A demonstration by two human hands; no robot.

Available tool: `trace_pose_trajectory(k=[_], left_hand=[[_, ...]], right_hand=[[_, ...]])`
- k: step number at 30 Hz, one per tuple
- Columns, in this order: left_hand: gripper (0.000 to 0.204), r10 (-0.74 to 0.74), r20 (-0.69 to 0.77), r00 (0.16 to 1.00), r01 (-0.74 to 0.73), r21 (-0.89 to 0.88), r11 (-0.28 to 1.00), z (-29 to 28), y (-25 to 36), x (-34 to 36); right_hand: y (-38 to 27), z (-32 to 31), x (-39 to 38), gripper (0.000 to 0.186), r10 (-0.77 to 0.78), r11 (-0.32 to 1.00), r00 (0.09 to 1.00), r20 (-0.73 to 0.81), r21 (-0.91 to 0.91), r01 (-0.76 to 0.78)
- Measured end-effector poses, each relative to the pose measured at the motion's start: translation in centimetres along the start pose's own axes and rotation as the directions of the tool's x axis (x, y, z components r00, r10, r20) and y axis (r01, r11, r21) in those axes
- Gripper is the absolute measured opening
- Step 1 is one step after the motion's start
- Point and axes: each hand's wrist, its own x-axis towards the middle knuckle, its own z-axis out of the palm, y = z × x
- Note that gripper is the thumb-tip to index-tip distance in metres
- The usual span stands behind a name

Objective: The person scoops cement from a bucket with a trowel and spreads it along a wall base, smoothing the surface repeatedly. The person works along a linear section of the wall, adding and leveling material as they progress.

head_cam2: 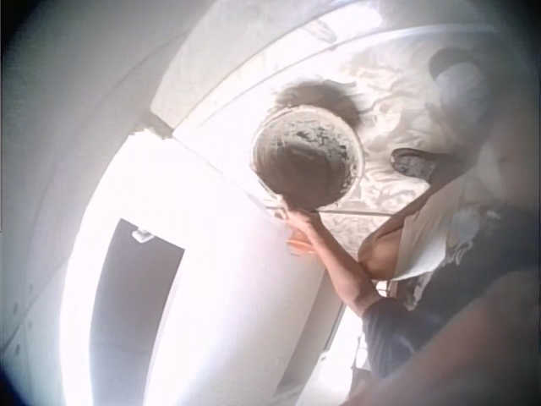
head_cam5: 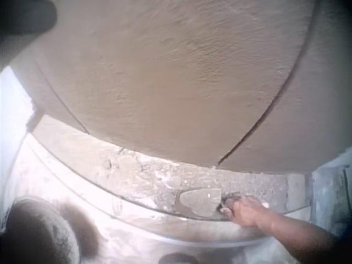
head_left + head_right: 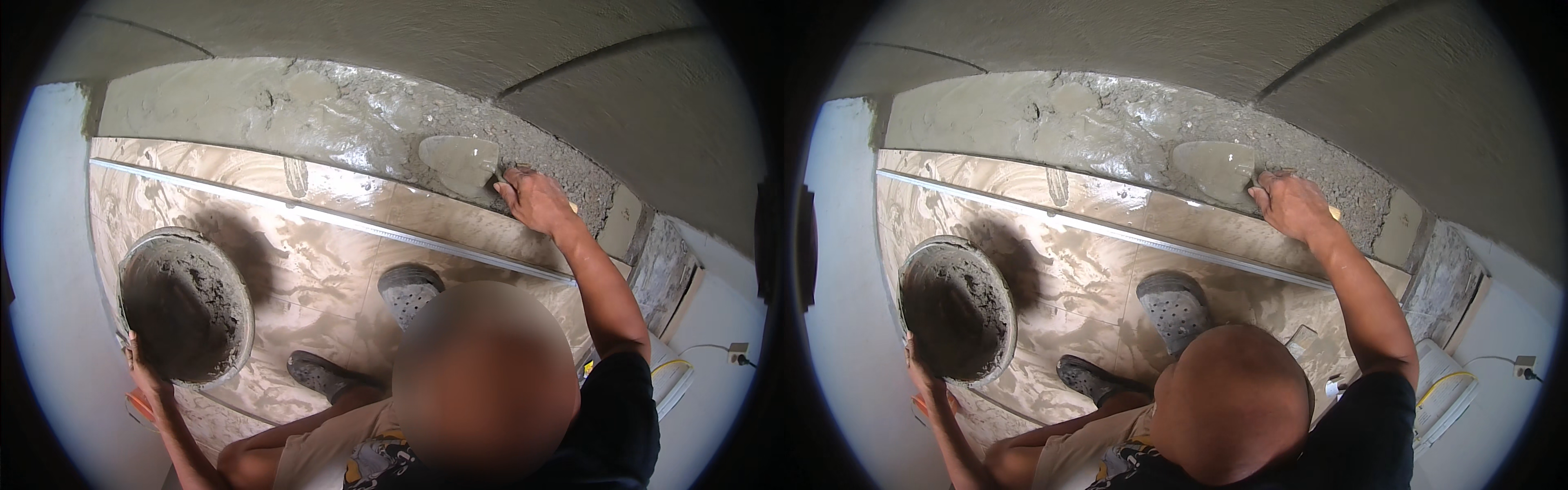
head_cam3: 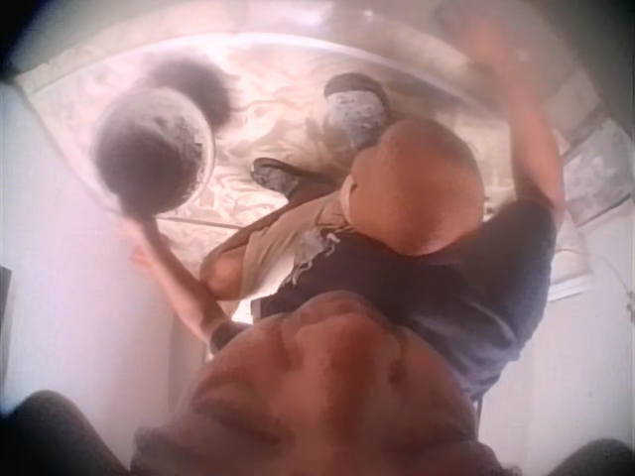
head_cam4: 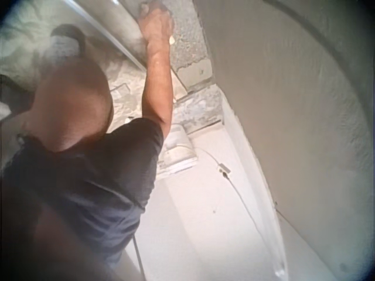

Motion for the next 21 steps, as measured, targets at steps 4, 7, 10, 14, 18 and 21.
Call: trace_pose_trajectory(k=[4,7,10,14,18,21], left_hand=[[0.060,-0.002,0.038,0.999,0.004,-0.049,0.999,-0.7,-0.6,0.5],[0.063,-0.025,0.038,0.999,0.027,-0.044,0.999,-0.3,-0.5,0.3],[0.064,-0.002,0.013,1.000,0.002,-0.049,0.999,-0.8,-0.9,0.5],[0.061,-0.022,0.011,1.000,0.023,-0.055,0.998,-0.7,-0.6,0.9],[0.058,-0.015,0.037,0.999,0.016,-0.023,1.000,-0.7,-0.4,1.3],[0.056,0.013,0.038,0.999,-0.012,-0.036,0.999,-1.2,-1.0,1.6]], right_hand=[[1.7,0.2,0.7,0.034,-0.054,0.987,0.978,0.202,-0.140,0.084],[5.0,0.9,0.3,0.032,-0.060,0.973,0.982,0.178,-0.208,0.097],[5.4,1.7,-0.2,0.031,-0.129,0.973,0.989,0.066,-0.184,0.139],[2.9,2.6,2.4,0.030,-0.211,0.960,0.977,0.023,-0.185,0.211],[-0.5,2.8,6.1,0.031,-0.202,0.969,0.979,-0.010,-0.146,0.198],[-1.6,2.5,7.4,0.033,-0.104,0.992,0.995,0.007,-0.066,0.104]])
